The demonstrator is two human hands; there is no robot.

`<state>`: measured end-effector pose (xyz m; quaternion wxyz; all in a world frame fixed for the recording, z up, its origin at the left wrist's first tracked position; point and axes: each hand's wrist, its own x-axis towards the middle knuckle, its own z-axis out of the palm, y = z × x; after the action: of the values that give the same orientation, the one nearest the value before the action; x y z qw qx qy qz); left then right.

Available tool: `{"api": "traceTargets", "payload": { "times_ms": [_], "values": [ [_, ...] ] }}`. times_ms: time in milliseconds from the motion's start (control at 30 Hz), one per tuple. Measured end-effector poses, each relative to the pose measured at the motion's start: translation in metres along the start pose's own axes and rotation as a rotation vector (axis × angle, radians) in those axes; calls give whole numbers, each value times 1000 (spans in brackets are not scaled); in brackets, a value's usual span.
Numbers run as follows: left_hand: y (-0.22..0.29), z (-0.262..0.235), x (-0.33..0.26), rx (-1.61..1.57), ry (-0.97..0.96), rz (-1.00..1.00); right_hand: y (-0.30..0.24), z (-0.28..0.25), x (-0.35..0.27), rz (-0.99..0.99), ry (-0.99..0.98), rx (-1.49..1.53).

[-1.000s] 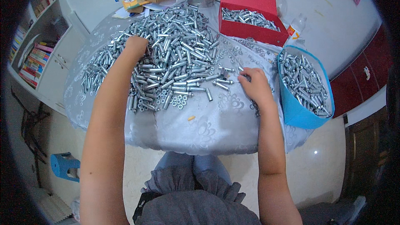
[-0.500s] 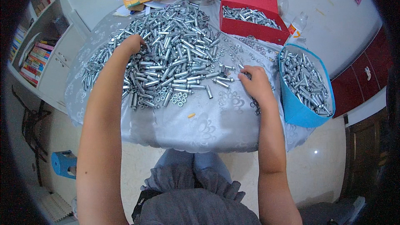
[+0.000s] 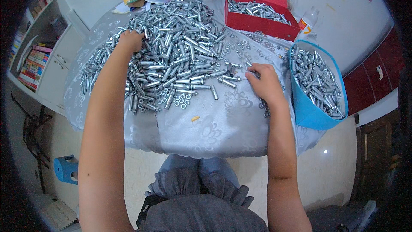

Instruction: The person repeatedly picks up metal bolts and washers from a large pile on a table, threads the washers onto the bolts by hand, and places the assembled units into a blue container. The process continues throughout the clip with consistent hand movements and no tools used.

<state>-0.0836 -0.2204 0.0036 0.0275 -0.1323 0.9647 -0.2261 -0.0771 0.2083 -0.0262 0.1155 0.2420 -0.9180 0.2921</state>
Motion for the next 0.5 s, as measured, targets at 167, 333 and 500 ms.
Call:
{"api": "traceTargets", "payload": {
  "times_ms": [167,333,500],
  "values": [
    [20,-33,-8,-9,-105,-35,2,-1,-1,30,5,4],
    [21,1,8,142,209,-11,-1,0,1,21,-13,-2],
    [48,-2,16,353,167,-28,-1,-3,1,19,-22,-3]
  ]
}}
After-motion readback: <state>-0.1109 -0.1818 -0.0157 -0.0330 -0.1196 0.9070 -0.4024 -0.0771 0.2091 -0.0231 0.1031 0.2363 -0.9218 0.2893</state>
